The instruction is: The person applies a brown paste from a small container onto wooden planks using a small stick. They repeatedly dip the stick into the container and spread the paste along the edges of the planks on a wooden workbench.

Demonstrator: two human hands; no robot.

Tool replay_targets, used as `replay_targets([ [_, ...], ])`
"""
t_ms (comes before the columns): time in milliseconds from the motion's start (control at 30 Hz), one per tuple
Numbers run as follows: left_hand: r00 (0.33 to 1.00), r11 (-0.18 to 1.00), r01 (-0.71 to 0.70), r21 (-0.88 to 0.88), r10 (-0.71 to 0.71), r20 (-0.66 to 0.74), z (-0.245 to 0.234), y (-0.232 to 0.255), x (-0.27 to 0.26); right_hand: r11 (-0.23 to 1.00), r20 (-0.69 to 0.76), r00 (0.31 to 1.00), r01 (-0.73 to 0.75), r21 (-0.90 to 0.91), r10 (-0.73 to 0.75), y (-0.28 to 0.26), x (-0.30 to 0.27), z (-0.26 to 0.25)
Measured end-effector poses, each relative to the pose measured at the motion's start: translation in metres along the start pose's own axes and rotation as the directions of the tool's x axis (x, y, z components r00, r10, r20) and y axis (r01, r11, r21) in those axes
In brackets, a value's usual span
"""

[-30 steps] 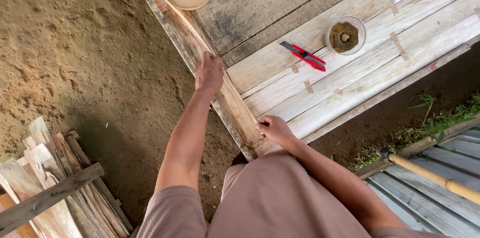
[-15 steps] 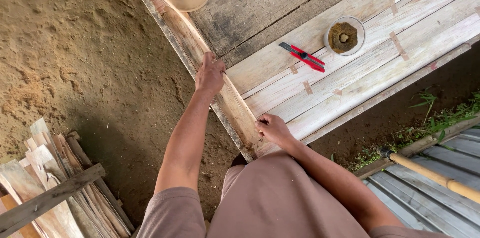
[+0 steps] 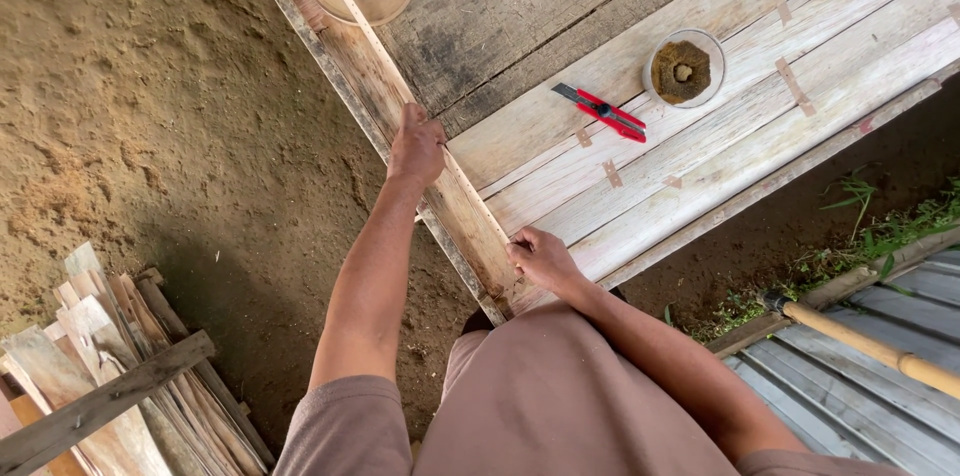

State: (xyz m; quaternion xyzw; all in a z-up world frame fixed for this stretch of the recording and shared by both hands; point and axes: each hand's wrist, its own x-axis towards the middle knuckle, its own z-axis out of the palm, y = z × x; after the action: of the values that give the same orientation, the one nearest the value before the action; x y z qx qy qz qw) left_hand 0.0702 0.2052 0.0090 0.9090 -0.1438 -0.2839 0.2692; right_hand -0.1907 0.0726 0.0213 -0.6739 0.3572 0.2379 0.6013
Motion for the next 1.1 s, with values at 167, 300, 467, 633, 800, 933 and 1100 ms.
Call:
replay_targets([
  [167,1.0,1.0,-0.025,-0.01,0.025,0.006,-0.01,0.008,-0.01,1.0,0.003,1.0,-0.013,0.007,0.013,-0.009,-0.01,-0.001],
  [300,0.997,0.993,-0.073,0.094,0.072,0.013,-0.01,0.005,-0.01,1.0,0.012,1.0,-0.002,-0.012,0.002,-0.011,-0.009,-0.002],
  [467,0.99,0.98,-0.137,0.147,0.131,0.052,-0.019,0.02,-0.027,1.0,0.004,1.0,-0.011,-0.016,0.011,-0.014,-0.009,-0.001],
  [633,0.981,0.962,-0.187,0.199,0.173,0.086,-0.023,0.026,-0.036,1.0,-0.001,1.0,-0.01,-0.017,0.01,-0.011,-0.008,0.0],
  [800,0.985,0.976,-0.173,0.135,0.169,0.043,-0.018,0.017,-0.033,0.999,-0.003,1.0,-0.024,-0.03,0.024,-0.016,-0.011,-0.001],
  [933,0.985,0.971,-0.175,0.165,0.173,0.025,-0.009,0.011,-0.027,1.0,0.008,1.0,-0.004,-0.017,0.004,-0.004,-0.004,0.004],
  [1100,0.986,0.968,-0.162,0.193,0.15,0.078,-0.012,0.012,-0.024,0.998,-0.001,1.0,-0.007,-0.063,0.007,-0.001,0.0,0.006],
])
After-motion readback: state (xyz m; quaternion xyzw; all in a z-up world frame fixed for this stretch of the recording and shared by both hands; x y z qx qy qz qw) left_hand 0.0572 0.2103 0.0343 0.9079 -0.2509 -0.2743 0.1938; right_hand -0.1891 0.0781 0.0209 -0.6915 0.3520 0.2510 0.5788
